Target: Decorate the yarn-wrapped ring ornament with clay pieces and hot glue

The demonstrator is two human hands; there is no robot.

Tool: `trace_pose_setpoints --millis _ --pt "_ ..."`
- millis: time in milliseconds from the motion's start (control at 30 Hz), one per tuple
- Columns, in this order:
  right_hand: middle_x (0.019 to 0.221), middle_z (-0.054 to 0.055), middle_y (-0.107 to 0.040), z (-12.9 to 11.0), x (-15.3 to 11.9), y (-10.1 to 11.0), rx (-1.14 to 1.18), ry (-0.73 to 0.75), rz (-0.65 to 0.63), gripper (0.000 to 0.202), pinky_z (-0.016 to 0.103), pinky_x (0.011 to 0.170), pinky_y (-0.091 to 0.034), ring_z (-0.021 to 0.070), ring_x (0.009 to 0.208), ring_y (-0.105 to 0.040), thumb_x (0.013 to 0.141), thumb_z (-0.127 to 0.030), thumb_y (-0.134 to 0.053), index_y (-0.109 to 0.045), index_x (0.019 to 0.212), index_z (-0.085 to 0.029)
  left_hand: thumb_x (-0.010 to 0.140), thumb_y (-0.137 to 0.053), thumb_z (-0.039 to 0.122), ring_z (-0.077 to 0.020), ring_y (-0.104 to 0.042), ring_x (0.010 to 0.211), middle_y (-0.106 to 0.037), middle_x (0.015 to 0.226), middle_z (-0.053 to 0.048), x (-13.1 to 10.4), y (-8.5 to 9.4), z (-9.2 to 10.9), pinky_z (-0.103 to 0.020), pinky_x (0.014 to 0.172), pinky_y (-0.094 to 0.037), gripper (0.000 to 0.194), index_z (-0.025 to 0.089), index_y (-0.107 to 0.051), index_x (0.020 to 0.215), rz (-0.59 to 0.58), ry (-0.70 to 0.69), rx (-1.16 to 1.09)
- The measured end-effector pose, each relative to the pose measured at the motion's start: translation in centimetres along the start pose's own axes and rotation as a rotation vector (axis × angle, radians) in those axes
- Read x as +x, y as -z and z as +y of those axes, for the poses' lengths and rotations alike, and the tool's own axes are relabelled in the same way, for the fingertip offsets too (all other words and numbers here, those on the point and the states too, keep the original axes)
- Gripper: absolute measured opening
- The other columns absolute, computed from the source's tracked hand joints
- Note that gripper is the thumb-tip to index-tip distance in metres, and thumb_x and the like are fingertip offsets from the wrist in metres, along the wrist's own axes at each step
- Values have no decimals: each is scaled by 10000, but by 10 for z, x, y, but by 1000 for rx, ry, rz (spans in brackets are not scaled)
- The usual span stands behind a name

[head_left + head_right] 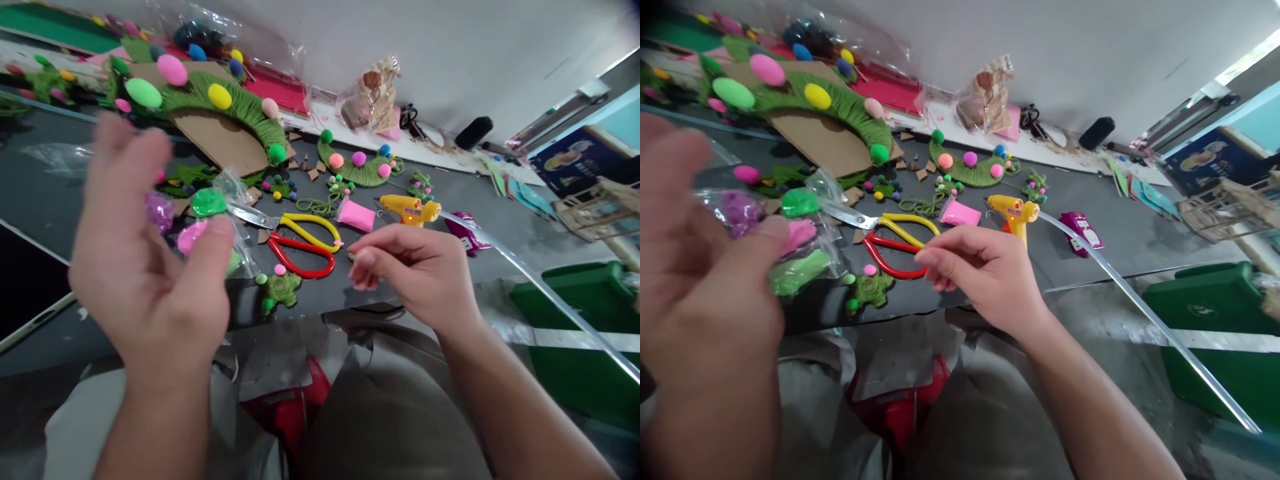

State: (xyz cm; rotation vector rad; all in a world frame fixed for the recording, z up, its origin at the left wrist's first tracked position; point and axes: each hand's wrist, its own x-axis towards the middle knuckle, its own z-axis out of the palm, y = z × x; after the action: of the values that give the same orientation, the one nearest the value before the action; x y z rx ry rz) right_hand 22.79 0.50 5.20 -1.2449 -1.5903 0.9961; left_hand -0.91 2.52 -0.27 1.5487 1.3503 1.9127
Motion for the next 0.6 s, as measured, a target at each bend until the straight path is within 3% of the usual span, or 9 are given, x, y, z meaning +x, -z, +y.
trace_pose_setpoints --millis 67,100,167,267,367,433,500,600 --pt "704 -34 -779 -1 0 -2 -87 36 14 88 182 545 -603 92 577 -704 842 -239 -884 -803 810 -224 892 -752 110 -260 -678 1307 -729 1390 16 -11 -9 23 -446 1191 -542 449 263 -755 1314 -82 -19 -48" --pt "746 -34 -795 -1 0 -3 -126 54 23 91 180 582 -612 94 619 -719 823 -218 -897 -807 817 -228 910 -722 80 -223 -738 1158 -766 1298 8 -16 -13 32 -389 1065 -613 387 249 -775 1253 -157 14 -54" --pt "868 -27 -830 1 1 -4 -169 59 17 91 187 680 -642 108 740 -766 855 -182 -862 -826 916 -240 899 -695 31 -146 -741 982 -793 1114 29 -23 -18 44 -270 922 -628 321 240 -783 1126 -314 22 -68" --pt "1007 -7 -848 7 7 -5 -126 5 -8 182 225 793 -675 133 882 -809 971 -155 -723 -818 1093 -250 859 -642 -7 -126 -725 926 -778 1037 9 -31 -24 50 -236 900 -618 272 196 -727 1020 -555 -41 -206" --pt "936 4 -847 13 15 -4 -58 -56 -18 173 257 762 -691 145 822 -815 1032 -226 -650 -809 1099 -236 832 -614 -6 -130 -726 887 -764 1000 -10 -36 -32 50 -228 842 -617 264 175 -697 1006 -763 -23 -273" --pt "825 -11 -826 16 20 -3 -94 -51 -8 116 245 680 -676 136 724 -789 1001 -255 -705 -819 995 -234 855 -620 27 -136 -730 874 -765 1003 -9 -36 -37 48 -230 814 -612 247 190 -693 1026 -787 -7 -238" --pt "828 -23 -825 18 23 -2 -155 -8 16 43 238 685 -671 134 738 -783 931 -218 -789 -821 922 -244 889 -637 82 -161 -741 910 -776 1041 -6 -34 -38 45 -253 840 -617 230 228 -696 1057 -700 35 -182" --pt "974 -24 -848 22 23 -2 -129 7 13 160 271 819 -693 157 887 -812 895 -158 -813 -820 1009 -270 929 -655 171 -202 -746 904 -782 1090 9 -28 -35 37 -319 887 -627 234 302 -712 1114 -531 159 -47"
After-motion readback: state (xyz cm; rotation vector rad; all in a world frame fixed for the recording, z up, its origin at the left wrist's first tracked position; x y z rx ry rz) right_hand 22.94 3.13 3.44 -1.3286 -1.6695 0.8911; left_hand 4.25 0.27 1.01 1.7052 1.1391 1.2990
